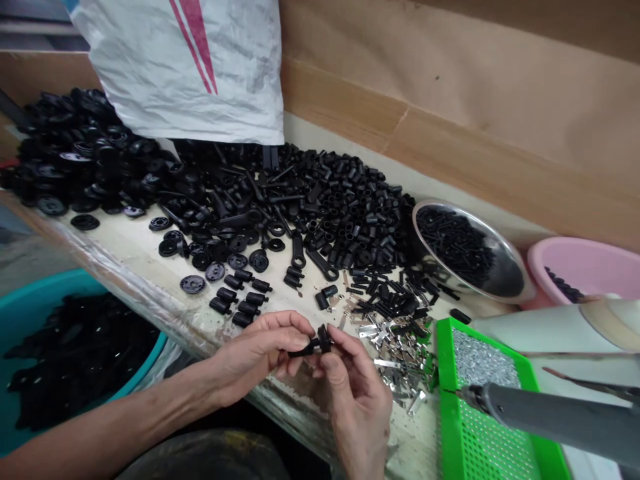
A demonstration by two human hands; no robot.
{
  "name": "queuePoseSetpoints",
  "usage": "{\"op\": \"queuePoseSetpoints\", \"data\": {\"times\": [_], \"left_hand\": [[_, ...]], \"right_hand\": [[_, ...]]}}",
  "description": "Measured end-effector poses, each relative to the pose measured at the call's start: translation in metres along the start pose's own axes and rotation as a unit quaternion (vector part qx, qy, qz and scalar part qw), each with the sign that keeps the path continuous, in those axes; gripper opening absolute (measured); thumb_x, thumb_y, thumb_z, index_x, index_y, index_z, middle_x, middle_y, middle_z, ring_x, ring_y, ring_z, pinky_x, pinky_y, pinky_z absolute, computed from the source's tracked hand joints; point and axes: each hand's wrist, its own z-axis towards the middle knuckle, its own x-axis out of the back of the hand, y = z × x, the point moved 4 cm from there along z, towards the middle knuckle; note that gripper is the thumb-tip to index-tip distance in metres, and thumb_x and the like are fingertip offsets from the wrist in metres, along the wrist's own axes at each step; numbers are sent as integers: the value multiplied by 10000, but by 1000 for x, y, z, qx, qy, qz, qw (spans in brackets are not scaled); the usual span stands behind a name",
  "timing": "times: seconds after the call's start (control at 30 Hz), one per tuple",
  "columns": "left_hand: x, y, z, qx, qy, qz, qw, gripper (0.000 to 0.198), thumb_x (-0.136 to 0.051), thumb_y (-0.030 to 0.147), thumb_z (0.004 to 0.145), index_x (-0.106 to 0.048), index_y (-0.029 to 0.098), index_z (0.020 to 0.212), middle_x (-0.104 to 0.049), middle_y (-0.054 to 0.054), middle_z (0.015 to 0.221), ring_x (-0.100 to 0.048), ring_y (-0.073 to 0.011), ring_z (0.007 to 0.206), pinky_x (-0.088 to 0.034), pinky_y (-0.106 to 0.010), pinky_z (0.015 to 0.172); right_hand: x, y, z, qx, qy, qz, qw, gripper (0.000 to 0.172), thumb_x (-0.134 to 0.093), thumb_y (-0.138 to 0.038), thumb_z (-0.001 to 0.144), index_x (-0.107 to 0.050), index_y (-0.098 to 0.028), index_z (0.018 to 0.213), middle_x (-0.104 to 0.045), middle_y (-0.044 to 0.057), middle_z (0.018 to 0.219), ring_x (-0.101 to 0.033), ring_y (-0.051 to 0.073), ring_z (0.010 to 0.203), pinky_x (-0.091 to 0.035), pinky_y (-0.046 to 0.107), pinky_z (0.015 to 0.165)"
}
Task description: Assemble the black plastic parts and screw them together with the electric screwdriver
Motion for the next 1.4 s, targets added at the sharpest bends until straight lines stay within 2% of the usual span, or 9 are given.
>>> {"op": "queuePoseSetpoints", "data": {"times": [0.17, 0.23, 0.33, 0.47, 0.6, 0.77, 1.13, 1.23, 1.4], "left_hand": [[0, 2, -6, -7, -10, 13, 1000, 232, -687, 243, 758, -646, 146, 964, -582, 2, 677, -464, -48, 519, -289, -180, 501], [0, 2, -7, -10, -8, 27, 1000, 225, -688, 237, 757, -645, 138, 954, -579, 3, 666, -459, -47, 515, -287, -177, 495], [2, 1, -8, 8, -10, 34, 999, 187, -679, 208, 745, -628, 135, 909, -592, -4, 662, -465, -48, 487, -279, -173, 464], [3, 2, -8, 37, -50, 29, 998, 197, -690, 217, 732, -595, 148, 890, -633, -25, 712, -520, -69, 480, -325, -176, 445], [5, 5, -7, 53, -78, 16, 995, 254, -735, 240, 703, -595, 157, 898, -583, 27, 624, -502, -61, 444, -303, -169, 416], [3, 9, -7, 74, -67, 17, 995, 225, -726, 242, 697, -572, 162, 841, -597, 18, 648, -491, -52, 428, -299, -167, 412], [7, 6, -4, 97, -21, 42, 994, 117, -661, 176, 631, -592, 150, 722, -629, -12, 591, -509, -72, 391, -315, -161, 379], [6, 6, -4, 95, -14, 47, 994, 111, -657, 179, 624, -595, 153, 713, -629, -6, 584, -497, -67, 383, -308, -161, 376], [5, 8, -5, 95, 10, 58, 994, 120, -651, 182, 598, -584, 149, 691, -608, 9, 565, -478, -57, 359, -293, -166, 369]], "right_hand": [[1, 2, -1, -4, 12, 1, 1000, 305, -713, -270, 791, -687, -252, 1094, -733, 17, 902, -651, 98, 637, -544, 182, 606], [0, 2, -1, -1, 6, -6, 1000, 294, -703, -266, 801, -684, -259, 1094, -728, 7, 876, -655, 98, 646, -544, 180, 617], [-3, -1, -1, 17, -7, -27, 999, 258, -684, -263, 817, -690, -279, 1074, -717, 10, 976, -675, 105, 711, -550, 182, 645], [-5, -6, 0, 27, -11, -32, 999, 220, -686, -267, 811, -707, -276, 1029, -714, 19, 1016, -673, 107, 676, -550, 187, 607], [-6, -9, 1, 14, -3, -19, 1000, 229, -700, -289, 792, -714, -240, 1015, -718, 39, 988, -649, 106, 619, -541, 196, 561], [-5, -8, 0, 17, -12, -28, 999, 222, -709, -303, 780, -719, -225, 987, -707, 61, 1028, -679, 155, 716, -565, 235, 602], [-8, -4, 0, 5, -42, -12, 999, 212, -697, -291, 796, -716, -235, 999, -704, 57, 1015, -664, 127, 624, -551, 214, 542], [-6, -2, 1, 1, -52, -30, 998, 231, -698, -304, 793, -711, -223, 1009, -708, 70, 1029, -687, 160, 718, -573, 226, 579], [-2, -3, 4, 4, -94, -73, 993, 356, -704, -295, 790, -680, -230, 1139, -693, 88, 1147, -679, 208, 958, -584, 275, 768]]}}
